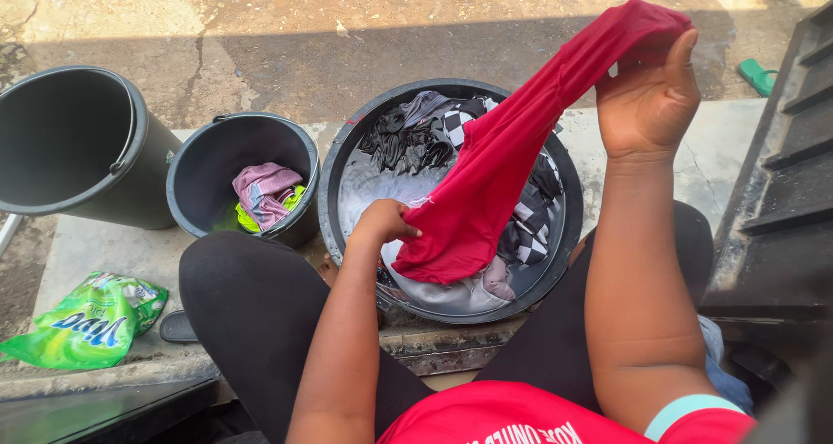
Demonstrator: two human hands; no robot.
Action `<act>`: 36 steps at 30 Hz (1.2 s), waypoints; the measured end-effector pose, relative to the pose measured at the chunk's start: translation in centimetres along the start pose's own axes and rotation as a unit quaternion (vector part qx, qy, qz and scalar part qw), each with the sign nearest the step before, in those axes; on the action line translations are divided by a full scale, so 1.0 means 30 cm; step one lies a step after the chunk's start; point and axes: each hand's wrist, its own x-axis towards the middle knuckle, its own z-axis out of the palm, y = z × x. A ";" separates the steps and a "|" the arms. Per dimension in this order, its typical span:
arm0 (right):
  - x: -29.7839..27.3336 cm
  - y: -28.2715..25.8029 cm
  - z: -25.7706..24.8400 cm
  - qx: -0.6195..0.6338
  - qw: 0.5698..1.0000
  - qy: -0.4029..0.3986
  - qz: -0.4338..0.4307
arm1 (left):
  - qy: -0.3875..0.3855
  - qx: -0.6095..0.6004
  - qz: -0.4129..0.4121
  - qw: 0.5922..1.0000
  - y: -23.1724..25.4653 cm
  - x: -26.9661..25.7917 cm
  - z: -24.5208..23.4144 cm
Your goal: The person washes clothes in a basin of soapy water by hand, scrubbing individual items like a red shirt and black-and-white patterned garments, and then wrings them out.
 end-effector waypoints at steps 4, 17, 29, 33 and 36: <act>-0.009 0.043 -0.057 -0.047 0.999 -0.001 -0.002 | 0.453 -0.050 0.013 0.890 0.034 -0.017 -0.134; -0.080 0.575 -0.248 -0.705 0.707 0.028 0.048 | 0.427 -0.122 0.123 0.887 -0.069 0.161 0.019; -0.464 1.126 -0.505 -0.775 0.582 -0.104 0.224 | 0.192 0.093 -0.082 0.974 -0.134 0.326 0.312; -0.457 1.215 -0.594 -0.763 0.594 -0.109 0.230 | 0.148 0.042 -0.112 0.982 -0.167 0.404 0.351; -0.480 1.286 -0.655 -0.743 0.601 -0.079 0.283 | 0.136 -0.017 -0.136 0.981 -0.261 0.481 0.451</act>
